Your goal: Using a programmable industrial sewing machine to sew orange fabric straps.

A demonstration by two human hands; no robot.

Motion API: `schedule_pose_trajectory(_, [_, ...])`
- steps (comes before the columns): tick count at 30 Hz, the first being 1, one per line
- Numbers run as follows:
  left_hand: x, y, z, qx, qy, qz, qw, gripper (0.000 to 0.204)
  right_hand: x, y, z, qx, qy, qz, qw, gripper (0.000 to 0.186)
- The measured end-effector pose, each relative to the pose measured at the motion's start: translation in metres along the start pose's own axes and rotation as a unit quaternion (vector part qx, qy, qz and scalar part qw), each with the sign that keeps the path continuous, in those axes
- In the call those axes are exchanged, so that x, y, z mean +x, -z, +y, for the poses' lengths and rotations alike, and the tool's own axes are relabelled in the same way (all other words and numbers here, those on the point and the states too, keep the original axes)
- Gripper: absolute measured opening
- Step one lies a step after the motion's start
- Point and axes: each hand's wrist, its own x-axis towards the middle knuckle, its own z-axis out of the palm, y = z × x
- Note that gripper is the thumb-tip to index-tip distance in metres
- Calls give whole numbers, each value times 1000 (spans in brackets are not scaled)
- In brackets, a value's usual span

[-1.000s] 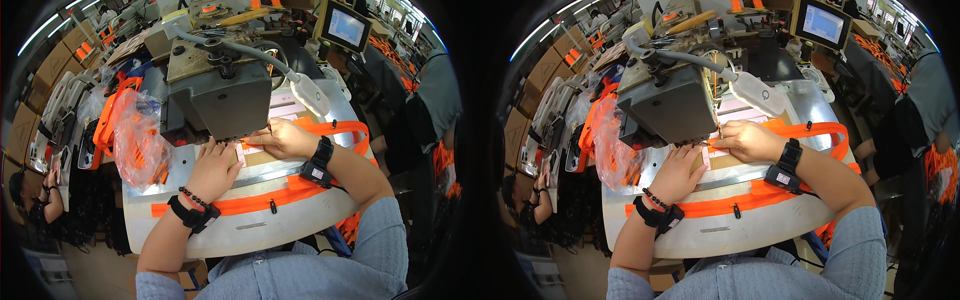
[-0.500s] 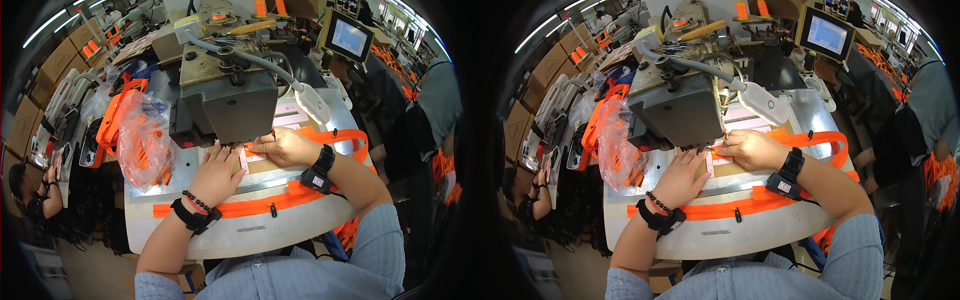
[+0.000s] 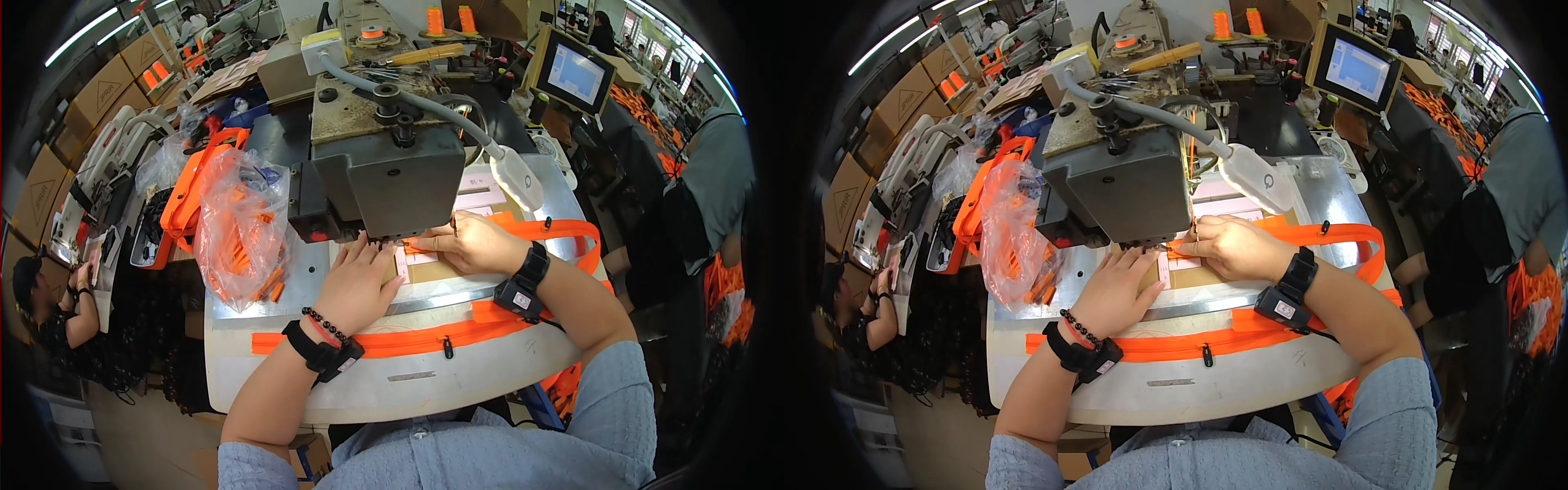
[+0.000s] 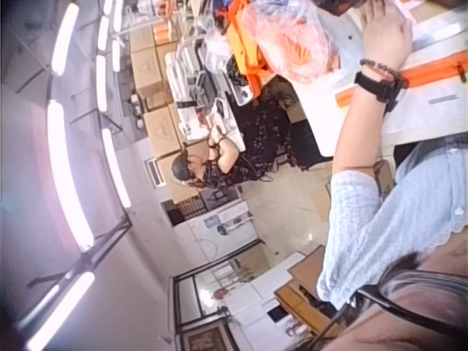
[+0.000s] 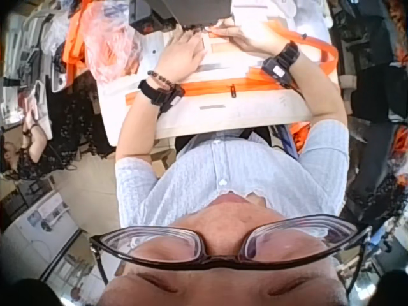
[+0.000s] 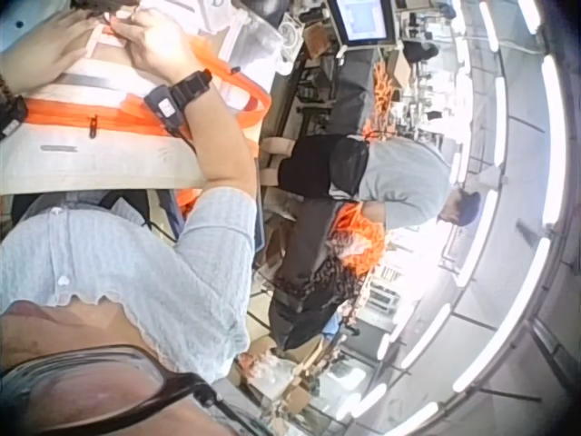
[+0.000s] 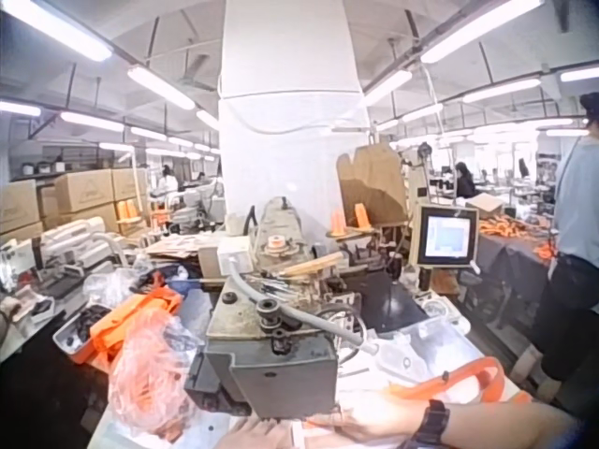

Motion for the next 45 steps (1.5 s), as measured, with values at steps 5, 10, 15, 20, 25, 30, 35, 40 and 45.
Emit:
schedule_pose_trajectory(5, [-1, 1, 0, -9, 2, -6, 1000, 53, 0, 1, -1, 0, -1, -4, 1000, 32])
schedule_pose_trajectory(10, [-1, 0, 0, -6, 3, -11, 1000, 54, 0, 2, -3, 4, -9, -7, 1000, 31])
schedule_pose_trajectory(15, [-2, -1, 0, 4, 2, -12, 1000, 57, 3, 9, -6, -2, -6, -26, 1000, 32])
schedule_pose_trajectory(20, [-3, 1, -2, 4, -1, -22, 1000, 60, 3, 16, -15, 44, -32, -26, 998, 32])
schedule_pose_trajectory(25, [-6, 10, 0, -40, -23, 3, 999, 50, -1, 8, -6, 9, 2, -8, 1000, 35])
schedule_pose_trajectory(30, [-6, 23, 10, -124, -19, 13, 992, 36, 2, 6, -6, 0, 0, -5, 1000, 34])
schedule_pose_trajectory(35, [-7, 20, 15, -155, -7, 44, 987, 32, 3, 6, -4, -51, 21, -25, 998, 35])
schedule_pose_trajectory(40, [-6, 9, 7, -157, -51, 76, 983, 29, 6, 11, -10, -169, 95, -34, 981, 28])
schedule_pose_trajectory(45, [-2, 9, 8, -170, -46, 72, 982, 25, 10, 8, -15, -192, 24, -20, 981, 16])
